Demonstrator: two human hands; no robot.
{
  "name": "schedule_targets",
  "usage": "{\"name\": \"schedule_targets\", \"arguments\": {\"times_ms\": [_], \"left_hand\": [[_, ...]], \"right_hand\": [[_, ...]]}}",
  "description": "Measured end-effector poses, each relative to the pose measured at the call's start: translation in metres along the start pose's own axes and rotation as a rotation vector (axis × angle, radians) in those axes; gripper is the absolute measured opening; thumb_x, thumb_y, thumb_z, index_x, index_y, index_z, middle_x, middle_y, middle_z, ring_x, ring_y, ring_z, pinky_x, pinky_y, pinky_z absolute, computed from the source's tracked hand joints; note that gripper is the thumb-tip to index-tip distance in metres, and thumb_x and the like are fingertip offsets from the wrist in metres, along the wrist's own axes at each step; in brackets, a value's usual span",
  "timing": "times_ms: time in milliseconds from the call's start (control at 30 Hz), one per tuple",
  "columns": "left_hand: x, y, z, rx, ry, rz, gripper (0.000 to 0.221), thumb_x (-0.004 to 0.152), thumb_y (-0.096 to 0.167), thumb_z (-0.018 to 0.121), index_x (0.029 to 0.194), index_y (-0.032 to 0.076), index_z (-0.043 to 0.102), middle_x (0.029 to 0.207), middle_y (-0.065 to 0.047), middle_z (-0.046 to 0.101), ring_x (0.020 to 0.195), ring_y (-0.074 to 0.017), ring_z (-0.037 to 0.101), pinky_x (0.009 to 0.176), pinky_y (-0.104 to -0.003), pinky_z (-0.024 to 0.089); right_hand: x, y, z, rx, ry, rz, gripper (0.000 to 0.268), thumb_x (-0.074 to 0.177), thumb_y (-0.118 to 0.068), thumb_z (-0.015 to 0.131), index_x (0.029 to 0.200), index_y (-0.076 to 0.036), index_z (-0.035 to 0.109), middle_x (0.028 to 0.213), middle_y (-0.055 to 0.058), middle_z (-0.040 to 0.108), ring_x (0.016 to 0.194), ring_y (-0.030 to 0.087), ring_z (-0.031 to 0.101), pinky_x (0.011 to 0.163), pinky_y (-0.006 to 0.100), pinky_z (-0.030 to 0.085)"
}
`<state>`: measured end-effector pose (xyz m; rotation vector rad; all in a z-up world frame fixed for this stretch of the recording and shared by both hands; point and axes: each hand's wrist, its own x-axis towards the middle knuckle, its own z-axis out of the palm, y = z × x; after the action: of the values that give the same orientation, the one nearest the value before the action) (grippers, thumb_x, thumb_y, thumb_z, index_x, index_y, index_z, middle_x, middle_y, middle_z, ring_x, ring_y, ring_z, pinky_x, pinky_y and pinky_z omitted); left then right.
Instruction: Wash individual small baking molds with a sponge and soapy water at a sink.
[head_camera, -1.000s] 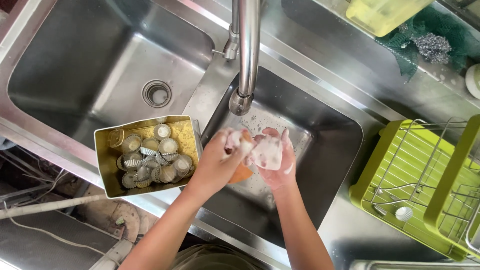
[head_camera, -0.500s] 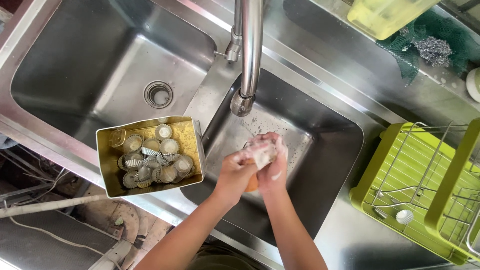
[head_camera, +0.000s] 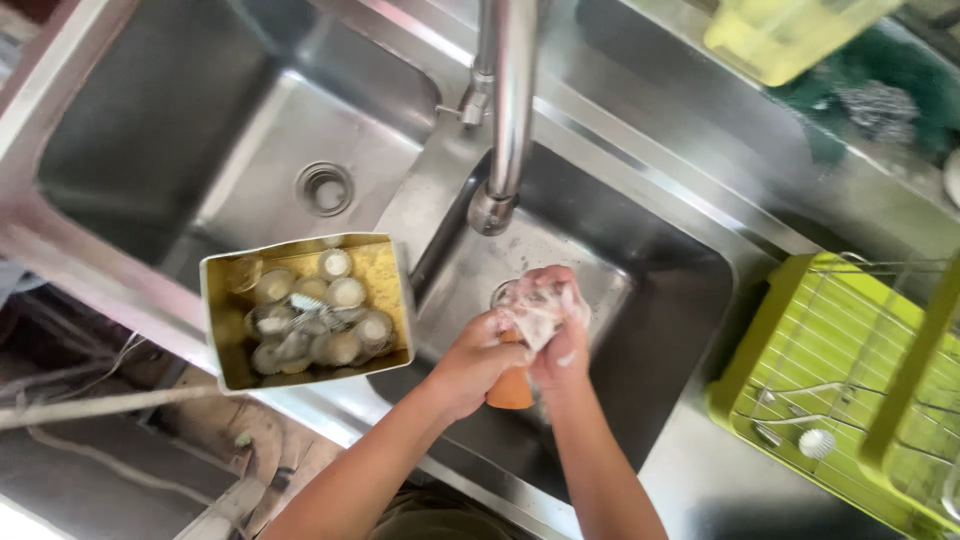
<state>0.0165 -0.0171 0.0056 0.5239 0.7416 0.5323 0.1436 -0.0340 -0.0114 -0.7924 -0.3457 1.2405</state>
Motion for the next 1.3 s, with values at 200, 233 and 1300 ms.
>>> {"name": "schedule_targets", "arguments": {"times_ms": [200, 233, 1300], "left_hand": [[-0.034, 0.009, -0.033, 0.841, 0.163, 0.482, 0.012, 0.096, 0.006, 0.059, 0.106, 0.0, 0.063, 0.127, -0.008, 0.07, 0.109, -0.0151, 0.071, 0.093, -0.03, 0.059], [-0.046, 0.025, -0.041, 0.84, 0.178, 0.486, 0.012, 0.096, 0.006, 0.059, 0.106, 0.0, 0.063, 0.127, -0.008, 0.07, 0.109, -0.0151, 0.071, 0.093, -0.03, 0.059], [0.201, 0.057, 0.217, 1.14, -0.288, 1.095, 0.03, 0.089, 0.005, 0.061, 0.118, 0.0, 0.059, 0.102, -0.018, 0.061, 0.09, -0.0357, 0.064, 0.076, -0.047, 0.053]], "right_hand": [[0.008, 0.005, -0.032, 0.346, 0.031, 0.166, 0.034, 0.105, -0.043, 0.066, 0.11, -0.012, 0.054, 0.105, 0.012, 0.062, 0.103, 0.033, 0.064, 0.079, 0.048, 0.058], [0.008, 0.0, -0.029, 0.346, 0.021, 0.178, 0.034, 0.105, -0.043, 0.066, 0.11, -0.012, 0.054, 0.105, 0.012, 0.062, 0.103, 0.033, 0.064, 0.079, 0.048, 0.058], [0.072, 0.131, -0.089, 0.458, -0.352, 0.471, 0.04, 0.113, -0.037, 0.051, 0.124, 0.001, 0.062, 0.123, 0.015, 0.069, 0.104, 0.026, 0.068, 0.091, 0.04, 0.056]]}}
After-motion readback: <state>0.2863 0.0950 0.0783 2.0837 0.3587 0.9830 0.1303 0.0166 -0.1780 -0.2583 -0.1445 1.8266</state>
